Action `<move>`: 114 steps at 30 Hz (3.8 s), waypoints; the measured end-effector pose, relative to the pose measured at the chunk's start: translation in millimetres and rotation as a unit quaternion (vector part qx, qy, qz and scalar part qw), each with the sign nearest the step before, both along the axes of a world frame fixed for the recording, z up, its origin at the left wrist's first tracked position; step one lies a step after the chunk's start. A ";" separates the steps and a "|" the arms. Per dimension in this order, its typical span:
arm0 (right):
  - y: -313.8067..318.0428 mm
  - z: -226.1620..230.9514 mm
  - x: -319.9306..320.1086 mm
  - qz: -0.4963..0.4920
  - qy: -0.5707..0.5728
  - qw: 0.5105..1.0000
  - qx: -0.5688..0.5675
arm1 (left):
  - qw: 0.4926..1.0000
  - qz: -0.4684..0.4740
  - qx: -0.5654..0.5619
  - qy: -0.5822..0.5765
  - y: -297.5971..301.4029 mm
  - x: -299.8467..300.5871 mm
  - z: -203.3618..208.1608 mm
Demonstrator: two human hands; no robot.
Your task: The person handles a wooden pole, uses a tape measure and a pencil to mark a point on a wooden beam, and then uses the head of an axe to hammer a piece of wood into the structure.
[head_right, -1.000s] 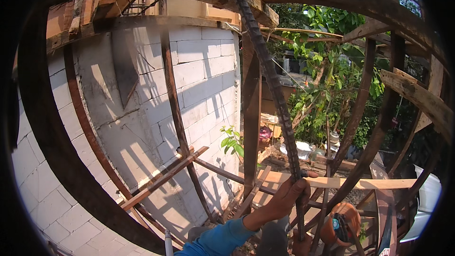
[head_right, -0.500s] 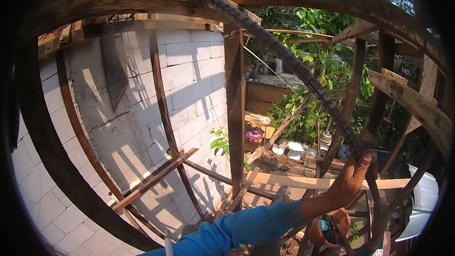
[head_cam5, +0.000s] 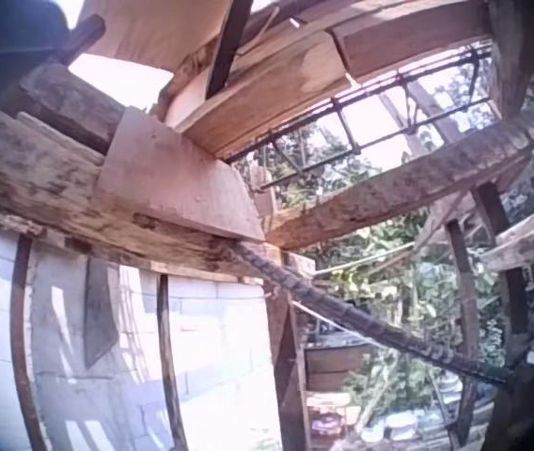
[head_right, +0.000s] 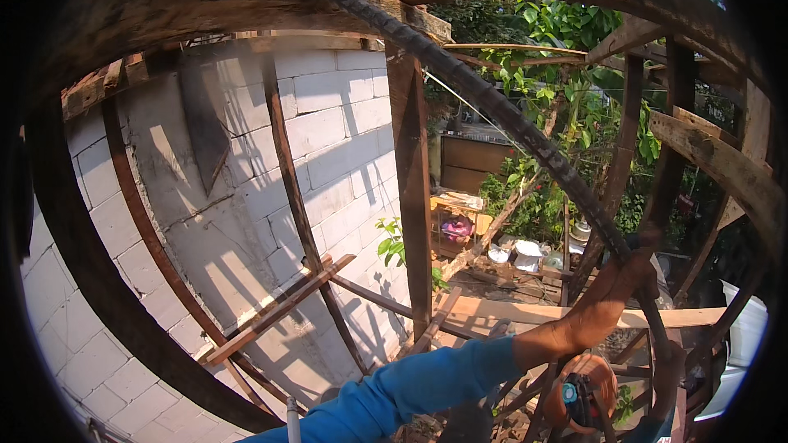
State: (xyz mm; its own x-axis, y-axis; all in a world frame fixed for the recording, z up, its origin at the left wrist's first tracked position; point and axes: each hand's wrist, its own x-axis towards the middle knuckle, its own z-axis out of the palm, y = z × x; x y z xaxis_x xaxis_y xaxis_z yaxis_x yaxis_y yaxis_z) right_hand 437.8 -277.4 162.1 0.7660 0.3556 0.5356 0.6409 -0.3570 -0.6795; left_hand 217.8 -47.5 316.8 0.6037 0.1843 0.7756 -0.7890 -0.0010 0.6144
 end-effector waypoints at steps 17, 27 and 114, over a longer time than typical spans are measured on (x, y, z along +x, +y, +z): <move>84.6 -84.8 -173.5 0.162 0.105 0.972 0.137 | 0.976 0.039 0.124 0.172 40.3 -111.3 -47.1; 48.5 -109.4 -196.1 0.085 0.086 0.991 0.056 | 0.987 0.036 -0.033 0.152 14.2 -125.8 -52.4; 90.6 -71.8 -98.2 -0.035 -0.361 0.923 -0.130 | 0.635 0.320 -0.692 0.128 211.6 -232.2 -221.8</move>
State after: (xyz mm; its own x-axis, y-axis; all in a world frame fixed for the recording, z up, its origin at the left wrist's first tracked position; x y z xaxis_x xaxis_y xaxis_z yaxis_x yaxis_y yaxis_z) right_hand 339.6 -186.8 90.3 0.2691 0.5063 0.8193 0.8622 -0.5058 0.0294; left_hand -14.4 164.1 95.0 0.1360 0.8530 -0.5039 -0.7738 0.4090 0.4836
